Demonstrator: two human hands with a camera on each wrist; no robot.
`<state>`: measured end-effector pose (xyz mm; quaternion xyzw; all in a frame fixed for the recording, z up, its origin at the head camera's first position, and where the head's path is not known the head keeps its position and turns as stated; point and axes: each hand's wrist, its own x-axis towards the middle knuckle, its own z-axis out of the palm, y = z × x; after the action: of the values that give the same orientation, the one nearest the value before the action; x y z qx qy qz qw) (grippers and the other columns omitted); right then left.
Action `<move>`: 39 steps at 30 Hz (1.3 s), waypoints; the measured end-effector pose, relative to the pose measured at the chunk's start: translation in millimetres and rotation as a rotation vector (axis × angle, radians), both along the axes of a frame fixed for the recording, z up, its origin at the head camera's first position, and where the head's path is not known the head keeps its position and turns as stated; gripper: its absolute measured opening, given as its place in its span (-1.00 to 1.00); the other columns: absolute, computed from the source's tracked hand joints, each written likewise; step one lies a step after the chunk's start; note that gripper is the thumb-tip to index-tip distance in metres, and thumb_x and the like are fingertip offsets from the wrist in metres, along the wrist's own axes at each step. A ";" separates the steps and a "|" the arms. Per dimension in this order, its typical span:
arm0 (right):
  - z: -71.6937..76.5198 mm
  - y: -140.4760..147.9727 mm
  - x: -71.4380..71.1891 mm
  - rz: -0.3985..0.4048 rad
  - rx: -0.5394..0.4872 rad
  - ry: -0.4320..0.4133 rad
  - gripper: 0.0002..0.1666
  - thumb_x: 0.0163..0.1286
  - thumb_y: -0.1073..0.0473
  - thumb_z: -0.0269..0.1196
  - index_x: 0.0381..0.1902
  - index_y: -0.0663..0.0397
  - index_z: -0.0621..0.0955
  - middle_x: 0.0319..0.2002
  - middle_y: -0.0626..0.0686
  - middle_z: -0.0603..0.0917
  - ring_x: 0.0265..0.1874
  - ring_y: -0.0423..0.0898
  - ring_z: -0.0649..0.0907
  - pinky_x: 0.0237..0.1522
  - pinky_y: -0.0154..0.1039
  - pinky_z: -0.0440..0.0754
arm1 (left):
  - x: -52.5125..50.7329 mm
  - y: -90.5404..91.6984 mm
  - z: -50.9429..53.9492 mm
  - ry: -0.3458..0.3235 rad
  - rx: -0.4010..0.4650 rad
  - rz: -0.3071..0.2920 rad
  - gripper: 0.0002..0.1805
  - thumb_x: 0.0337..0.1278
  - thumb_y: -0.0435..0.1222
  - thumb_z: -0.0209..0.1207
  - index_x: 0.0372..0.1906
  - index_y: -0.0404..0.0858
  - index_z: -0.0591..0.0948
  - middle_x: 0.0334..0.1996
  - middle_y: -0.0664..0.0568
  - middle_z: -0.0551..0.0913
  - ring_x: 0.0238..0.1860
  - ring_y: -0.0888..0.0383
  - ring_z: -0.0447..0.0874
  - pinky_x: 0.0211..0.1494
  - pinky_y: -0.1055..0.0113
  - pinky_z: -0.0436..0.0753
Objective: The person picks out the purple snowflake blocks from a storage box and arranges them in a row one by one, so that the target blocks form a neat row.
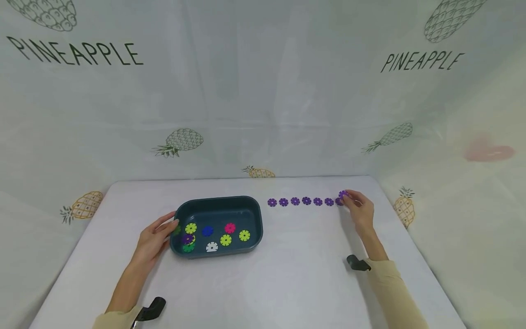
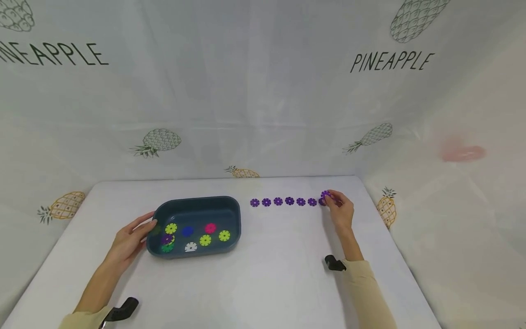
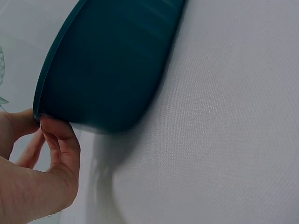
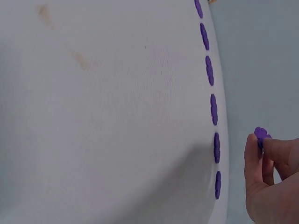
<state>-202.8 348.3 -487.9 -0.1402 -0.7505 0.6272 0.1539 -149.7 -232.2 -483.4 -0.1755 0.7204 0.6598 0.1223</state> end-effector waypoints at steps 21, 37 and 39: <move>-22.9 64.2 -5.0 -0.148 0.122 -0.198 -0.56 0.52 0.28 0.25 0.29 0.31 0.56 -0.33 -0.38 0.59 -0.33 -0.46 0.59 -0.21 -0.59 0.58 | 0.3 -1.8 -1.2 0.030 0.050 0.011 -0.23 0.33 0.11 0.28 0.54 -0.06 0.36 0.03 0.24 0.65 0.00 0.29 0.56 -0.08 0.50 0.59; -25.5 73.1 -15.2 -0.107 0.448 -0.289 -0.60 0.61 0.20 0.12 0.27 0.31 0.57 0.13 0.32 0.61 -0.05 -0.02 0.57 -0.32 -0.61 0.45 | 1.5 -1.6 -0.6 0.029 0.062 0.019 -0.24 0.33 0.09 0.28 0.53 -0.08 0.36 0.08 0.17 0.65 -0.02 0.30 0.57 -0.05 0.50 0.60; -26.3 73.3 -16.6 -0.101 0.469 -0.285 -0.60 0.61 0.22 0.11 0.26 0.34 0.56 0.12 0.34 0.61 -0.01 0.07 0.59 -0.35 -0.61 0.44 | 1.2 -1.5 -0.7 0.028 0.061 0.019 -0.23 0.33 0.09 0.28 0.53 -0.07 0.36 0.09 0.16 0.64 -0.01 0.29 0.58 -0.04 0.50 0.60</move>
<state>-219.3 421.6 -514.3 -0.2248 -0.8813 0.4019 0.1060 -148.4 -233.8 -484.1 -0.1692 0.6998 0.6851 0.1114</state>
